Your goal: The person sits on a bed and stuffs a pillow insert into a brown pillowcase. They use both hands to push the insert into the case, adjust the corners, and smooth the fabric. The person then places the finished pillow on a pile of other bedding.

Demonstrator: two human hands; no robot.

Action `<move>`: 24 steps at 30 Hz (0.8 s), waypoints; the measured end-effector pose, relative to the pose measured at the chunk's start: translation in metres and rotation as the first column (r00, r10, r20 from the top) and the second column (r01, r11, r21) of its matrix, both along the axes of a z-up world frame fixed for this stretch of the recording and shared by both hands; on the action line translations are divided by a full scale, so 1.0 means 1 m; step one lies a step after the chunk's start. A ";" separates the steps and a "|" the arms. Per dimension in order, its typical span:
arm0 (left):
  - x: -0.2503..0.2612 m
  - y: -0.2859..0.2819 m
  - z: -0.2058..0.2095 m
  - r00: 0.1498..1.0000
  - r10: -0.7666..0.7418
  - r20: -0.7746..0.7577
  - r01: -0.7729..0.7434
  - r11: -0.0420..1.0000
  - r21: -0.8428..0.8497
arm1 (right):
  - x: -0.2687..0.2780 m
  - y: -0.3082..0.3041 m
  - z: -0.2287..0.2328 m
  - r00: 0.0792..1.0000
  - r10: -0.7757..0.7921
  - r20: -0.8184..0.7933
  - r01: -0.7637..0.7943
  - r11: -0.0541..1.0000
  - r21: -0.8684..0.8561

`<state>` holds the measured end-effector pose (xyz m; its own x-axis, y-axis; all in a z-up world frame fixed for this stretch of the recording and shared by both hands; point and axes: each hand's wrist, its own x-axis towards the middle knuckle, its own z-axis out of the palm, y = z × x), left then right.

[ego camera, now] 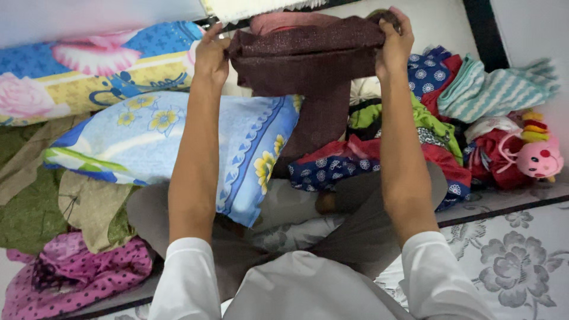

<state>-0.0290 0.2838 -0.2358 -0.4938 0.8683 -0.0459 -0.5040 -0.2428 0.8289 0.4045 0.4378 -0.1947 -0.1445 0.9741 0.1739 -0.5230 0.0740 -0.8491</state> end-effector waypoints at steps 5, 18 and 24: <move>0.009 -0.012 0.021 1.000 -0.025 -0.005 0.026 0.982 0.189 | 0.016 0.005 0.012 0.984 0.028 -0.178 0.022 0.961 0.276; 0.054 -0.066 -0.086 0.154 -0.496 -0.855 -0.164 0.840 -0.517 | 0.036 -0.052 -0.149 0.913 0.088 0.398 0.193 0.767 -0.612; 0.034 -0.014 -0.067 0.471 -0.625 -0.623 -0.048 0.686 -0.726 | 0.029 -0.021 -0.126 0.927 -0.029 0.374 0.210 0.866 -0.454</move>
